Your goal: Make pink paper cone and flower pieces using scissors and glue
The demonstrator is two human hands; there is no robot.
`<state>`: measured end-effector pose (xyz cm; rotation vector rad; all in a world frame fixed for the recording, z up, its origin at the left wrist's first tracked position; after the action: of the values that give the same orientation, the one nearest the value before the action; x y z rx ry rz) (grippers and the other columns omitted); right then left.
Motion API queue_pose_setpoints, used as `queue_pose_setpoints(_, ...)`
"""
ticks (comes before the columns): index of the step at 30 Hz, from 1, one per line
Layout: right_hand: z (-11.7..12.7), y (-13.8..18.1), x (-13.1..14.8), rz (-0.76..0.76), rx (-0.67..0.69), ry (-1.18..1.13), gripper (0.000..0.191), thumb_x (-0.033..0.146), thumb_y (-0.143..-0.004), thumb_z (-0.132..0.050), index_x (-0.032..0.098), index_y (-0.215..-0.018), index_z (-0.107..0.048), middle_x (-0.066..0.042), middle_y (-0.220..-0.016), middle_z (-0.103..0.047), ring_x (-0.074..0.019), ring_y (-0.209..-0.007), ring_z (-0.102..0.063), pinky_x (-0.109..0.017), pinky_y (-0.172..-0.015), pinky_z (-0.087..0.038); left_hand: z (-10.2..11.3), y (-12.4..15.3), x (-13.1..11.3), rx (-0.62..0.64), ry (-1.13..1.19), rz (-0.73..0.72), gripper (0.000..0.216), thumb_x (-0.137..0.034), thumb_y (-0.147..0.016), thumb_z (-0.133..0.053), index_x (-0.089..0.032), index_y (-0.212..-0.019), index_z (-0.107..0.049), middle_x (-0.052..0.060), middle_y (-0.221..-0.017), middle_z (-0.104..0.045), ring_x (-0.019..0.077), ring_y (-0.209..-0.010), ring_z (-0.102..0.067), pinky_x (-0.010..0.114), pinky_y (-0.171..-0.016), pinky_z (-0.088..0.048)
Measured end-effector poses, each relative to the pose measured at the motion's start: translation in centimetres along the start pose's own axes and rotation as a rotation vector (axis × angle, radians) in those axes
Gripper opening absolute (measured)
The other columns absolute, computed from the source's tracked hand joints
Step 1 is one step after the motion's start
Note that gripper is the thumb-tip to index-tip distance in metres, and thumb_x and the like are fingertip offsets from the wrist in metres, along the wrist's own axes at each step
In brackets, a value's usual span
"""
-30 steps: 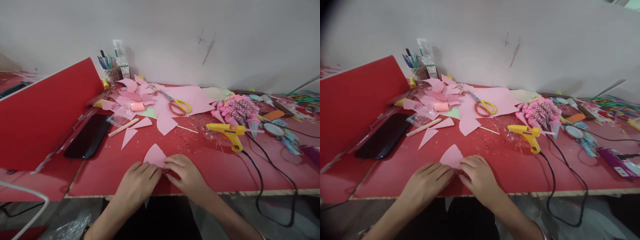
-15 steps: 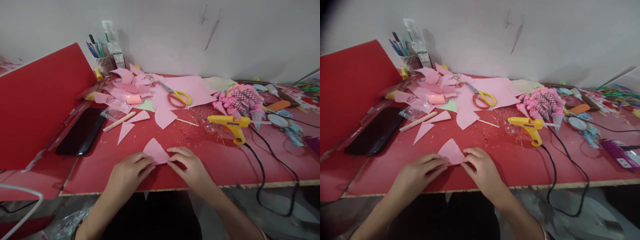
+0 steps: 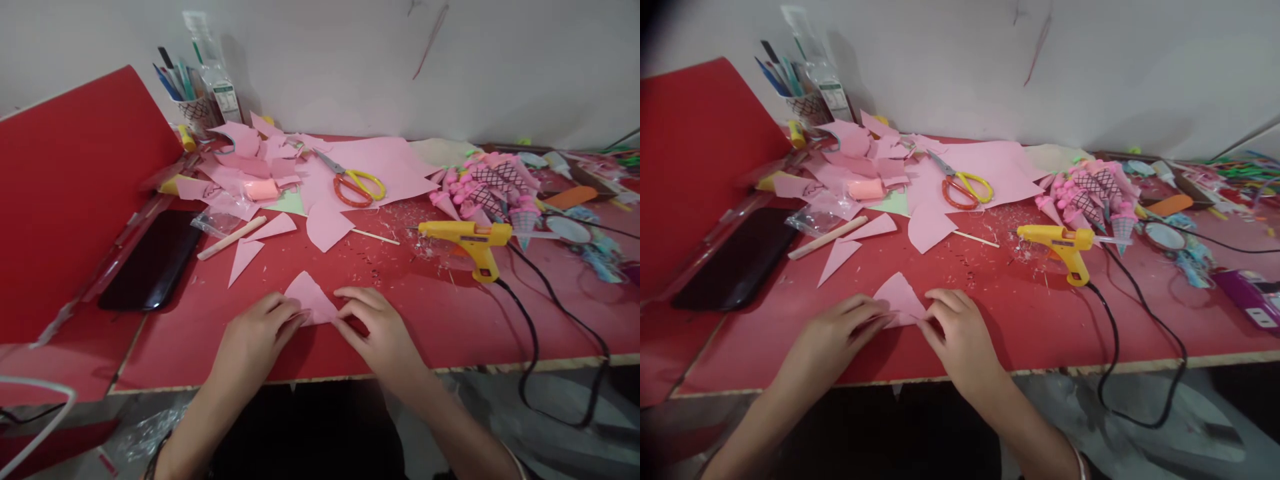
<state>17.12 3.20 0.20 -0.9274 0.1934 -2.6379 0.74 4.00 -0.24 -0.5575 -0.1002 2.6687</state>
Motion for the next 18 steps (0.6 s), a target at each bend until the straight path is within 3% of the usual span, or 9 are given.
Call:
queue_pose_setpoints(9,-0.02,-0.24,0.16,-0.029,0.013,0.024,0.011,0.013,-0.077,-0.049,0.02,-0.069,-0.052,-0.005,-0.096,-0.06,-0.0192,-0.089,-0.055,-0.036,-0.078,-0.044,-0.15,0.12,0.17,-0.069,0.02,-0.054,0.028,-0.028,-0.087,-0.039,-0.017,-0.074,-0.062,0.002,-0.07,-0.062,0.011,-0.058,-0.059,0.018,-0.049,-0.042)
queue_pose_setpoints(18,0.15,-0.55,0.02,-0.007,0.022,0.068,0.023,0.002,-0.073,-0.038,0.02,-0.073,-0.053,-0.005,-0.093,-0.059,-0.0182,-0.086,-0.055,-0.034,-0.075,-0.044,-0.2,0.21,0.09,-0.083,0.037,-0.048,0.025,-0.025,-0.085,-0.042,-0.016,-0.075,-0.062,0.002,-0.071,-0.062,0.012,-0.06,-0.06,0.019,-0.05,-0.043)
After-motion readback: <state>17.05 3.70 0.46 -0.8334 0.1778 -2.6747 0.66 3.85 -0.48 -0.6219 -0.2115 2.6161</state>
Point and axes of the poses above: each hand's wrist, its own y-axis away from the middle knuckle, its own z-axis out of the back of the hand, x = y × z, the point moved 3 cm from there along -y, towards the middle knuckle
